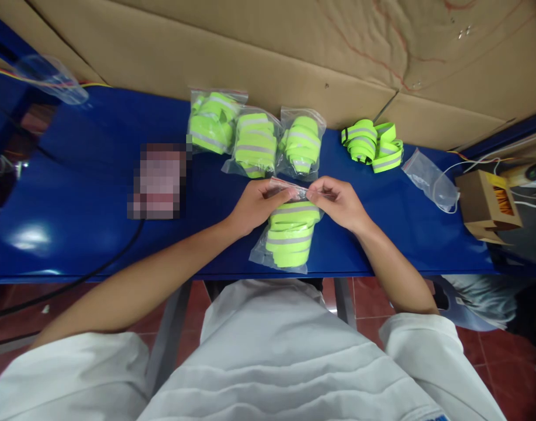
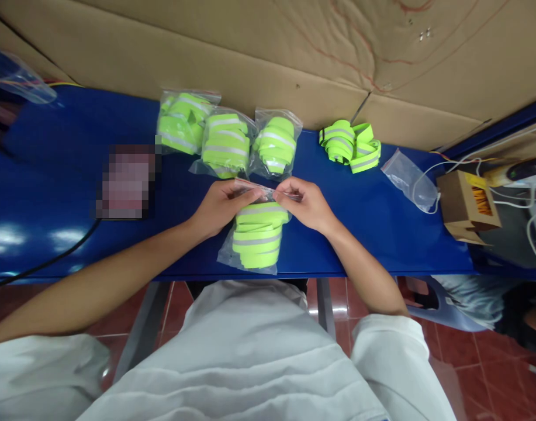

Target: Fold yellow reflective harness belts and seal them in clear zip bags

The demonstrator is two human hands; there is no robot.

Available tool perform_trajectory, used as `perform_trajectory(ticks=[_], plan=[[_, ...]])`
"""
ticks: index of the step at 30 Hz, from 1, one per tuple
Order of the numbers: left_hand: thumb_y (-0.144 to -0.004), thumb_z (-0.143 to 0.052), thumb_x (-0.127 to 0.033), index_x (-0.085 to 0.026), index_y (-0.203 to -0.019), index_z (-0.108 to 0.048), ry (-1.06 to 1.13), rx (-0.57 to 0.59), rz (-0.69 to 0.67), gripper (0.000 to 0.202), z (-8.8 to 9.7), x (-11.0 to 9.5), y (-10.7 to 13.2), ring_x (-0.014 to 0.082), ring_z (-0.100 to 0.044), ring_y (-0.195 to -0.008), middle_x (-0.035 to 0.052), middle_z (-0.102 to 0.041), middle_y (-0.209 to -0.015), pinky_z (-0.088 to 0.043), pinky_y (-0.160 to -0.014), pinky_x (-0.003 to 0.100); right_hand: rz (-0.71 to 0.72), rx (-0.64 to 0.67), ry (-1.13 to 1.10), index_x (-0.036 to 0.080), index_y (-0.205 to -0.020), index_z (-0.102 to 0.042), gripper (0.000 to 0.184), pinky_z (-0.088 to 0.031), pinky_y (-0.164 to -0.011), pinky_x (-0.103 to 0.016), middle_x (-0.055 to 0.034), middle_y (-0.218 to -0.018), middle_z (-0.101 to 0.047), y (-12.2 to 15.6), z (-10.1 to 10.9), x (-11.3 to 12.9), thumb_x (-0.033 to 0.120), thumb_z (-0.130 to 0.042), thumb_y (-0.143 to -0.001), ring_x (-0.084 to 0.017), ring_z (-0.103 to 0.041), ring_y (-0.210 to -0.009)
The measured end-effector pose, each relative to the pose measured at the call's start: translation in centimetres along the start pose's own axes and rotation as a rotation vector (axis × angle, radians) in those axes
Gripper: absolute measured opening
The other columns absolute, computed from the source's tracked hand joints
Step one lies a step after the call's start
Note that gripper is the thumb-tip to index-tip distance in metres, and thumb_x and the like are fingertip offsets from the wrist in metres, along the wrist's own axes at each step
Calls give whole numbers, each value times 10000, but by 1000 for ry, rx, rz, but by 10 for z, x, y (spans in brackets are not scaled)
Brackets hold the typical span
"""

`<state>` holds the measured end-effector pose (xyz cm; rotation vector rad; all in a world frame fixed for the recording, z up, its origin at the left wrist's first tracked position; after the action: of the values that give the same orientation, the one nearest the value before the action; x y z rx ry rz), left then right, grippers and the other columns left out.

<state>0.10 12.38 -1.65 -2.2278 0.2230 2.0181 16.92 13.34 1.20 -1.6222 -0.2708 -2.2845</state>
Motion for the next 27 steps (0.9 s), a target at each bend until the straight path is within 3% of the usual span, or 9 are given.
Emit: perform_trajectory(ticks=[12,20,27], plan=[[-848,-844,-451,-181,-935,-856,-54,-33,-136,284,5,-10,1,187,-770,-916,58,-840,-972,-600,-863,282,91,-60,78,178,-882,-712,391,-466,-656,-260,-19,-813,-694,3,0,8,564,-771,-896,-133,-587,-723],[-842,-846,-508,-177,-947,-863,-132,4,-154,348,0,-14,4,193,-779,-895,78,-844,-970,-602,-803,269,101,-36,57,205,-978,-773,353,-527,-712,-291,-35,-906,-773,5,-5,12,550,-784,-903,-171,-681,-813],[-920,-769,-459,-186,-980,-866,-246,9,-241,296,-1,-23,7,176,-783,-883,53,-847,-957,-600,-837,248,227,-97,231,201,-974,-749,267,-472,-665,-279,-30,-890,-745,13,-9,24,464,-705,-990,-143,-629,-756]])
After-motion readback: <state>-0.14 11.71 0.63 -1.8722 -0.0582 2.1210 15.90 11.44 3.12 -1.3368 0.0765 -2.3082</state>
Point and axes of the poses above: each hand's wrist, its own y-axis away from the middle knuckle, its own z-axis out of the back of the hand, x = y × z, the point moved 10 cm from there along -y, towards the middle knuckle
